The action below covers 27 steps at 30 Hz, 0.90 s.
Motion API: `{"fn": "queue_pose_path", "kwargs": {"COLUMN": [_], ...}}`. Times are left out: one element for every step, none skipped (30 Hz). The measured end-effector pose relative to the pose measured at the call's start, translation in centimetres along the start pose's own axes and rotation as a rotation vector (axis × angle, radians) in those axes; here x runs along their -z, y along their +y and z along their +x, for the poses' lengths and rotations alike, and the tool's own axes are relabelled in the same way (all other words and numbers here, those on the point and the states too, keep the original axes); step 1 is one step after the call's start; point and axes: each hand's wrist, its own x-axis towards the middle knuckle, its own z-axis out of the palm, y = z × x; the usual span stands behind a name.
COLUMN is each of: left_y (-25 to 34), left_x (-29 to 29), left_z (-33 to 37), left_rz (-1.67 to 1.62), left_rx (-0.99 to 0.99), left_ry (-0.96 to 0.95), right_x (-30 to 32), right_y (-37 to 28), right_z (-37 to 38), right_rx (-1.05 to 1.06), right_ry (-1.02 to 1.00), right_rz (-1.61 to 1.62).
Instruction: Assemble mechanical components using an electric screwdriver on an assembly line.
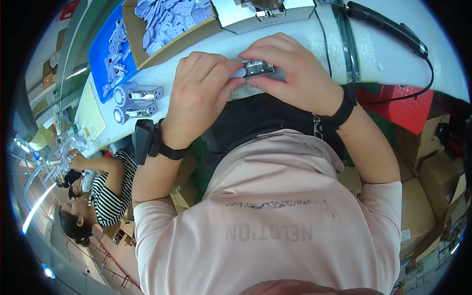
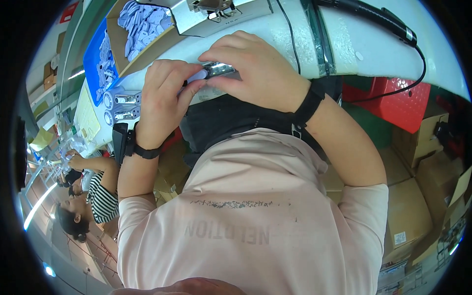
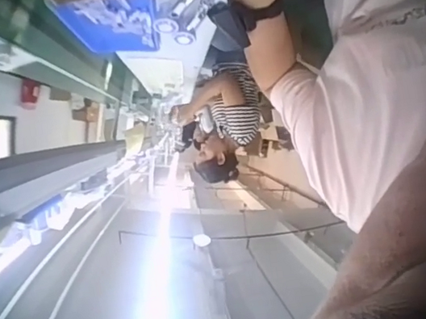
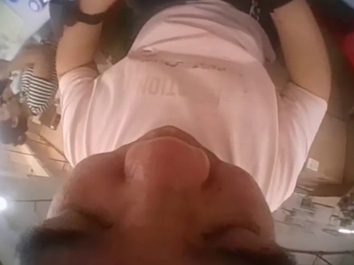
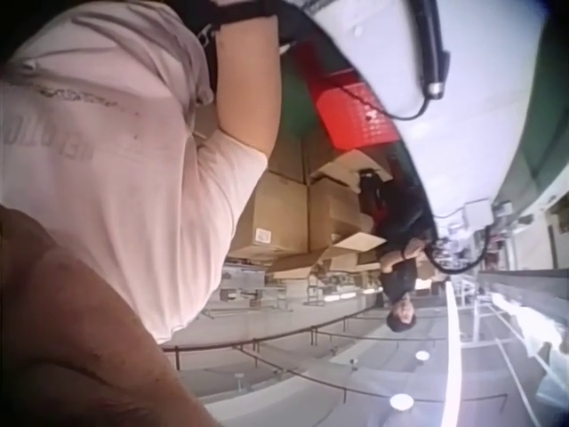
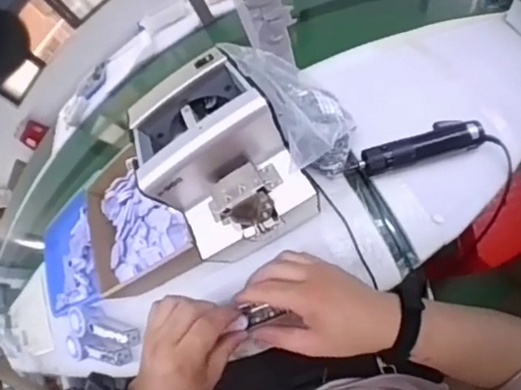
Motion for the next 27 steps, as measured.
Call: {"fn": "queue_pose_path", "kwargs": {"left_y": [-0.1,-0.1,-0.2,-0.2,-0.1,-0.1,-0.2,-0.4,-0.7,-1.0,-1.2,-1.3,-1.4,-1.3,-1.4,-1.5,-1.5,-1.6,-1.6,-1.7,-1.7,-1.8,-1.9,-2.0,-2.0,-2.0,-2.0], "left_x": [0.1,0.2,0.3,0.4,0.6,0.7,0.8,0.9,1.0,1.1,1.1,1.1,1.0,0.9,0.9,0.8,0.7,0.5,0.4,0.3,0.1,0.0,-0.2,-0.3,-0.2,-0.2,-0.2], "left_z": [-0.1,-0.1,-0.2,-0.3,-0.5,-0.6,-1.0,-1.3,-1.7,-2.1,-2.4,-2.6,-2.6,-2.6,-2.6,-2.7,-2.8,-2.8,-2.9,-2.9,-3.0,-3.0,-3.0,-3.0,-3.0,-2.9,-2.9], "left_rz": [-0.006,-0.012,-0.019,-0.018,-0.032,-0.047,-0.062,-0.062,-0.050,-0.039,-0.028,-0.030,-0.017,-0.003,0.010,0.008,-0.005,-0.018,-0.031,-0.034,-0.055,-0.076,-0.097,-0.101,-0.110,-0.120,-0.131], "left_rx": [0.008,0.016,0.025,0.030,0.041,0.052,0.064,0.073,0.072,0.071,0.070,0.077,0.059,0.040,0.021,0.026,0.024,0.022,0.019,0.021,0.028,0.033,0.038,0.038,0.042,0.046,0.049], "left_ry": [0.002,0.005,0.008,0.016,0.025,0.033,0.041,0.048,0.059,0.069,0.079,0.086,0.092,0.098,0.103,0.109,0.113,0.117,0.121,0.124,0.128,0.132,0.135,0.137,0.134,0.130,0.127], "right_x": [-0.1,-0.1,-0.2,-0.3,-0.4,-0.3,-0.2,0.0,0.1,0.2,0.3,0.5,0.6,0.6,0.6,0.7,0.7,0.6,0.6,0.5,0.5,0.5,0.4,0.4,0.4,0.4,0.4], "right_y": [-0.2,-0.4,-0.5,-0.5,-0.6,-0.7,-0.8,-0.8,-0.8,-0.9,-1.1,-1.3,-1.5,-1.7,-1.9,-2.1,-2.2,-2.2,-2.2,-2.1,-2.1,-2.1,-2.0,-2.0,-2.0,-2.0,-2.0], "right_z": [0.1,0.3,0.4,0.6,0.8,1.0,1.1,1.2,1.4,1.6,1.7,1.9,2.1,2.2,2.3,2.5,2.5,2.6,2.7,2.8,2.8,2.8,2.7,2.7,2.6,2.7,2.7], "right_rx": [0.016,0.021,0.032,0.043,0.055,0.061,0.083,0.105,0.127,0.132,0.148,0.163,0.178,0.181,0.178,0.174,0.168,0.168,0.161,0.154,0.146,0.144,0.116,0.088,0.059,0.057,0.048], "right_ry": [0.037,0.031,0.013,-0.007,-0.027,-0.036,-0.051,-0.067,-0.083,-0.093,-0.098,-0.102,-0.105,-0.114,-0.131,-0.148,-0.164,-0.169,-0.168,-0.167,-0.164,-0.168,-0.170,-0.172,-0.173,-0.175,-0.179], "right_rz": [0.013,0.012,-0.038,-0.087,-0.137,-0.139,-0.165,-0.192,-0.218,-0.217,-0.228,-0.239,-0.251,-0.253,-0.260,-0.267,-0.275,-0.277,-0.274,-0.270,-0.266,-0.268,-0.242,-0.217,-0.191,-0.194,-0.190]}}
